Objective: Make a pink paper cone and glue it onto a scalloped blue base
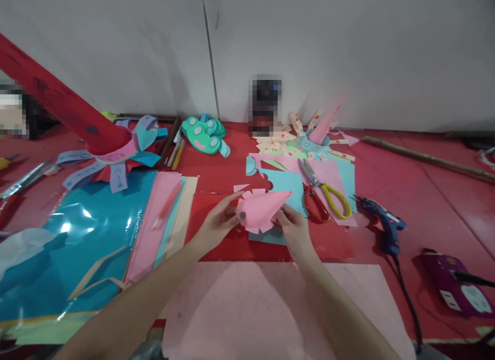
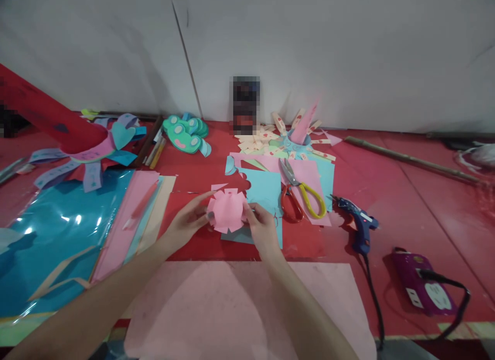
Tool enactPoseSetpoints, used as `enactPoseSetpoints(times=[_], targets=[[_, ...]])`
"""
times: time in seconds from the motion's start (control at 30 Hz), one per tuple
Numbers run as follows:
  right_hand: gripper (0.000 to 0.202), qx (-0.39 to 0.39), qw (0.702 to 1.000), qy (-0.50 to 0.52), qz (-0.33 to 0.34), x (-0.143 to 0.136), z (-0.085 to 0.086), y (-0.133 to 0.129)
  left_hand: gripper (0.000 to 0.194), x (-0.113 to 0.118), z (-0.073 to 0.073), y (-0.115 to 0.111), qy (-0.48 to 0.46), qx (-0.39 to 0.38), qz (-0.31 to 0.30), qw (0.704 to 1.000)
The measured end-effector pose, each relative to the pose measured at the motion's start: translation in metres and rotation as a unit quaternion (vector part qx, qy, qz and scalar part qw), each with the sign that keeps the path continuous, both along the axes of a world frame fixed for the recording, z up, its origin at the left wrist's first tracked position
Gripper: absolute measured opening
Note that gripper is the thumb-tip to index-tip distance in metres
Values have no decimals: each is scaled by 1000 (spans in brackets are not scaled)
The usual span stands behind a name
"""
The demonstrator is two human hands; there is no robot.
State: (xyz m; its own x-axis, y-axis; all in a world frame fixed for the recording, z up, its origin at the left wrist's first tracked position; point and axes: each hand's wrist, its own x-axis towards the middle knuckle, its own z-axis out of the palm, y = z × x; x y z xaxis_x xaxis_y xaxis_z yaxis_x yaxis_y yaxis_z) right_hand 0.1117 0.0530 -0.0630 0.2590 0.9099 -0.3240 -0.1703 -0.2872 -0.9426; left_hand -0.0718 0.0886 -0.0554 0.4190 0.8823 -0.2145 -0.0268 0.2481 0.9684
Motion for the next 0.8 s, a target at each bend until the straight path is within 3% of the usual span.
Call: enactPoseSetpoints(times=[0.1, 0.2, 0.3, 0.4, 0.57, 0.67, 0.8], targets=[[39, 13, 1000, -21, 14, 0, 2, -1, 51, -2, -7, 3, 42, 41, 44, 997], [38, 36, 993, -109, 35, 1, 4, -4, 43, -5, -12, 6, 112, 78, 64, 989], [37, 53, 970, -233, 30, 5, 6, -6, 35, -8, -12, 6, 246, 131, 70, 958], [38, 36, 958, -286, -8, 20, 8, -5, 32, -9, -10, 5, 355, 177, 70, 915], [39, 32, 907, -408, -97, 59, 9, 3, 25, -8, -7, 2, 312, 290, 121, 897], [40, 62, 867, -483, -111, 74, 0, 6, 32, -7, -4, -2, 283, 311, 77, 904], [38, 64, 848, -518, -94, 77, -15, 6, 64, -4, -6, -7, 313, 287, -31, 905]])
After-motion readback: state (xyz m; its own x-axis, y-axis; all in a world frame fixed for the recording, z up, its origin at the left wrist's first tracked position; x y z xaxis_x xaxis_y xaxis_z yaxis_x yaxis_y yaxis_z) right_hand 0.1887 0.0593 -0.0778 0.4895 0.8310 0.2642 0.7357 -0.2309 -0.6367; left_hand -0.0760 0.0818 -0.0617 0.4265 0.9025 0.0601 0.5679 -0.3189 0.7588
